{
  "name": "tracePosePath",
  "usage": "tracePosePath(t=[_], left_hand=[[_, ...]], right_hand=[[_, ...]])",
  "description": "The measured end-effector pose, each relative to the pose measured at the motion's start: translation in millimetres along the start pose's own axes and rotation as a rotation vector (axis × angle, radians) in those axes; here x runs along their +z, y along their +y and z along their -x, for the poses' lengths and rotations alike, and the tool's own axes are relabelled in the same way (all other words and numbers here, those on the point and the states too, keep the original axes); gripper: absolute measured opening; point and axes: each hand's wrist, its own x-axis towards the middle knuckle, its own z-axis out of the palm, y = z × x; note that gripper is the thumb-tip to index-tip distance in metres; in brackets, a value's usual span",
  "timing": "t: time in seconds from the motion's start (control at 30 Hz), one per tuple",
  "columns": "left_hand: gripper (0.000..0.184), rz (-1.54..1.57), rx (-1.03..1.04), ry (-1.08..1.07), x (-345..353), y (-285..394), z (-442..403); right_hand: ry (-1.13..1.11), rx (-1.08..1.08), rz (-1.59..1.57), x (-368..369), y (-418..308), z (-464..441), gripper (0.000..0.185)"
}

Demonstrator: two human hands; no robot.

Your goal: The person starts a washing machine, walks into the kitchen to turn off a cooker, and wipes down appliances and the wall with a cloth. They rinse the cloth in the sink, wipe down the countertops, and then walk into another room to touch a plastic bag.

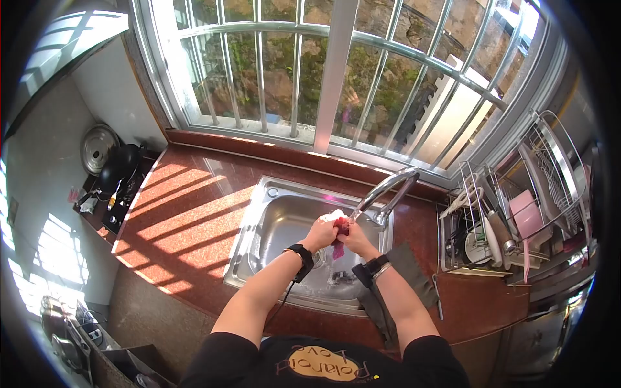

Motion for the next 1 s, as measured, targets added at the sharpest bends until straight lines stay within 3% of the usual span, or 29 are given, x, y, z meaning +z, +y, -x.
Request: tracePosePath(t=[0.07,0.1,0.13,0.2,0.27,0.3,0.37,0.4,0.47,0.5,0.6,0.63,0.67,0.73,0.77,0.87,0.93,1.0], left_hand=[[0.019,-0.001,-0.205,0.082,12,-2,3],[0.022,0.376,-0.295,0.277,17,-1,3],[0.022,0.374,-0.295,0.276,16,-2,4],[0.026,0.091,-0.163,0.335,15,-7,9],[0.030,0.092,-0.231,0.286,23,-26,19],[0.028,0.317,-0.528,0.250,22,-32,24],[0.029,0.714,-1.060,0.181,24,-38,39],[0.029,0.712,-1.059,0.184,17,-32,40],[0.028,1.308,-1.270,-0.202,7,-21,44],[0.029,1.677,-1.082,-0.317,20,-32,46],[0.026,1.704,-1.186,-0.380,29,-43,47],[0.024,1.613,-1.173,-0.281,40,-48,50],[0.024,1.613,-1.172,-0.281,46,-55,55],[0.016,1.682,-1.394,-0.037,50,-61,60],[0.015,1.515,-1.397,-0.027,50,-55,62],[0.021,1.531,-1.383,-0.036,24,-11,56],[0.030,1.526,-1.295,-0.145,26,-8,59],[0.032,1.158,-1.191,-0.447,29,-10,60]], right_hand=[[-0.037,0.022,0.097,0,13,-3,0.020],[-0.011,0.086,0.062,-1,16,-4,0.015],[0.015,0.150,0.025,-2,21,-4,0.012],[-0.032,0.188,0.079,-2,38,-7,0.012],[0.080,0.236,-0.168,1,29,-1,0.011],[0.082,0.236,-0.170,1,23,1,0.011],[0.112,0.332,-0.485,0,12,6,0.013],[0.109,0.330,-0.486,3,5,8,0.013],[-0.084,0.375,-0.468,13,-3,17,0.016],[-0.178,0.321,-0.355,19,5,21,0.019],[-0.389,0.269,-0.386,26,-22,38,0.018],[-0.388,0.271,-0.384,22,-25,39,0.018],[-0.362,0.319,-0.473,15,-28,38,0.015],[-0.339,0.365,-0.561,0,-24,33,0.013],[-0.256,0.355,-0.636,-8,-11,26,0.010],[-0.093,0.442,-0.705,-14,15,14,0.004],[-0.097,0.558,-0.543,-9,21,10,0.007],[-0.105,0.571,-0.434,-5,23,8,0.008]])
